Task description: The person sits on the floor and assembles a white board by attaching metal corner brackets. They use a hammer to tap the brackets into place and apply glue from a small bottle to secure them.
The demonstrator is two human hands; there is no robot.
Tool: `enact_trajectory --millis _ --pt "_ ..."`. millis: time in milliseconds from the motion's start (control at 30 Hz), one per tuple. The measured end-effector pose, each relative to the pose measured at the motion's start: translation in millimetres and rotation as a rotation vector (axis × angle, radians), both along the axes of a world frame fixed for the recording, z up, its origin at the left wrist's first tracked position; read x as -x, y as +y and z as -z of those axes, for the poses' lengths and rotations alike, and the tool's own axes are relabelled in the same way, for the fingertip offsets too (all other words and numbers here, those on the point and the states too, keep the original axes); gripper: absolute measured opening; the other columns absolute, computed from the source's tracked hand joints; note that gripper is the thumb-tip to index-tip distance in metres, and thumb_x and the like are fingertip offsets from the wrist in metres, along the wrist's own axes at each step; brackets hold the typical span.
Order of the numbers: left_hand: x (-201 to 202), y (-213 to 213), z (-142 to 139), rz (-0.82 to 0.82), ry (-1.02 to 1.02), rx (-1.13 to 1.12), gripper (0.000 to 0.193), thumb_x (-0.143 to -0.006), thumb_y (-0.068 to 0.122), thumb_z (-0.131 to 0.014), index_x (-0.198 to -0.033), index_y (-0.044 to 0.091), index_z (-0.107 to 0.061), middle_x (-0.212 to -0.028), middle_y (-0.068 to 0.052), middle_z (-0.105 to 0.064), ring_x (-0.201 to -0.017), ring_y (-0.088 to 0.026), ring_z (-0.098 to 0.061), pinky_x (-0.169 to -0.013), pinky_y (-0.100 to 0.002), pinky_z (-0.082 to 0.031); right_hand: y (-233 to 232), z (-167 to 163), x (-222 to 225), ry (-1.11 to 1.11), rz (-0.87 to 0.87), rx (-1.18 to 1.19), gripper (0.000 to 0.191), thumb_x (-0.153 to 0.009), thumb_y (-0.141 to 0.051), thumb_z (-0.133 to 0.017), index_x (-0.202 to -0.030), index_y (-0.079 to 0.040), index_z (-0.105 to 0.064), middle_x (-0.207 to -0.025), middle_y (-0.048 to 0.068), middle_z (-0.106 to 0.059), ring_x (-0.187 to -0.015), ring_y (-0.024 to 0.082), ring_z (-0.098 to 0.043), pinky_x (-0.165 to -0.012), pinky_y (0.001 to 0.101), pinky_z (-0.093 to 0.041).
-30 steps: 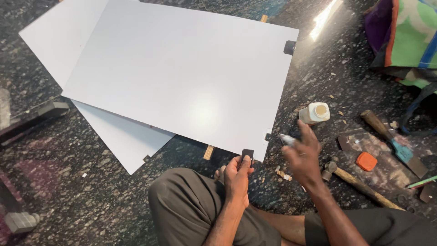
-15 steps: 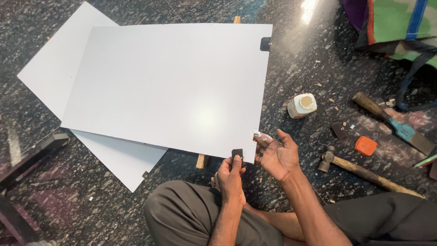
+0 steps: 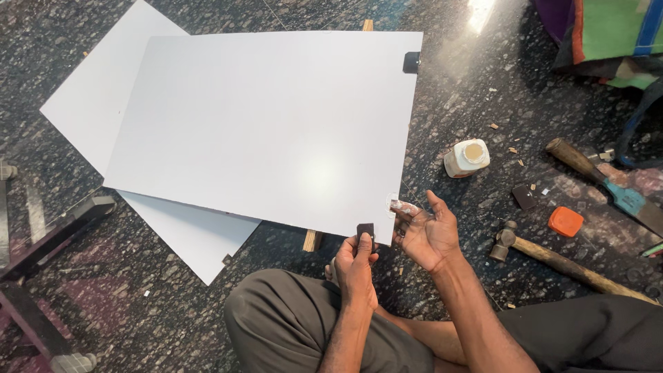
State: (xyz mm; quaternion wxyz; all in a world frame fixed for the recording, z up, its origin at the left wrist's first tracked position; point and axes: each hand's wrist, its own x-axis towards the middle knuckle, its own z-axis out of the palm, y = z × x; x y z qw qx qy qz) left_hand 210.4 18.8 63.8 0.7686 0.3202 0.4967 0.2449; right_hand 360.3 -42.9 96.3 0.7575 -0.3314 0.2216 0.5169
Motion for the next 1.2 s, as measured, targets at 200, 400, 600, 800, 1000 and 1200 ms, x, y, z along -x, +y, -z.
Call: enact_trajectory --millis 200,400,600,800,1000,1200 --pt "0 -1 0 0.003 -0.001 0.009 0.030 -0.092 0.033 -0.074 -0.099 0.004 -0.070 -0.084 0.001 -0.067 -0.072 -0.006 -0.057 -0.066 -0.021 -0.049 -3 -7 6 -0.013 -0.043 0.001 0.073 -0.094 -0.062 -0.044 -0.118 0.004 -0.065 -0.122 0.017 -0.063 -0.121 0.029 -0.051 -0.105 0.0451 -0.037" --pt "-1 -1 2 0.006 0.003 -0.007 0.031 -0.092 0.034 -0.075 -0.098 0.004 -0.070 -0.083 0.000 -0.067 -0.070 -0.006 -0.056 -0.065 -0.020 -0.048 -13 -2 8 -0.013 -0.042 -0.040 0.075 -0.090 -0.063 -0.047 -0.117 0.004 -0.066 -0.125 0.018 -0.063 -0.122 0.028 -0.052 -0.105 0.0432 -0.038" --pt "0 -3 3 0.002 -0.006 -0.012 0.031 -0.092 0.034 -0.075 -0.099 0.004 -0.069 -0.083 -0.001 -0.067 -0.071 -0.006 -0.056 -0.066 -0.020 -0.048 -14 11 10 0.033 -0.034 -0.051 0.073 -0.094 -0.064 -0.049 -0.115 0.003 -0.066 -0.121 0.018 -0.062 -0.120 0.029 -0.051 -0.102 0.0439 -0.040" --pt "0 -2 -1 0.011 0.014 -0.003 0.033 -0.091 0.035 -0.075 -0.099 0.004 -0.069 -0.083 -0.001 -0.067 -0.071 -0.007 -0.056 -0.067 -0.021 -0.050 -15 7 14 0.011 -0.019 -0.005 0.072 -0.094 -0.063 -0.047 -0.111 0.003 -0.069 -0.118 0.017 -0.065 -0.117 0.028 -0.053 -0.103 0.0437 -0.037" --pt "1 -2 -4 0.013 0.029 -0.006 0.032 -0.091 0.035 -0.075 -0.099 0.004 -0.070 -0.082 0.000 -0.067 -0.071 -0.007 -0.056 -0.068 -0.021 -0.050 -13 -2 16 -0.115 -0.057 0.052 0.075 -0.095 -0.063 -0.042 -0.109 0.005 -0.071 -0.117 0.019 -0.067 -0.118 0.029 -0.054 -0.107 0.0447 -0.035" --pt "0 -1 -7 0.003 0.019 0.017 0.029 -0.092 0.032 -0.074 -0.100 0.004 -0.070 -0.083 0.000 -0.067 -0.071 -0.007 -0.054 -0.067 -0.022 -0.048 -24 -13 22 -1.126 -0.270 0.526 0.061 -0.101 -0.051 -0.040 -0.127 -0.003 -0.066 -0.149 0.022 -0.042 -0.136 0.033 -0.038 -0.110 0.0501 -0.031"
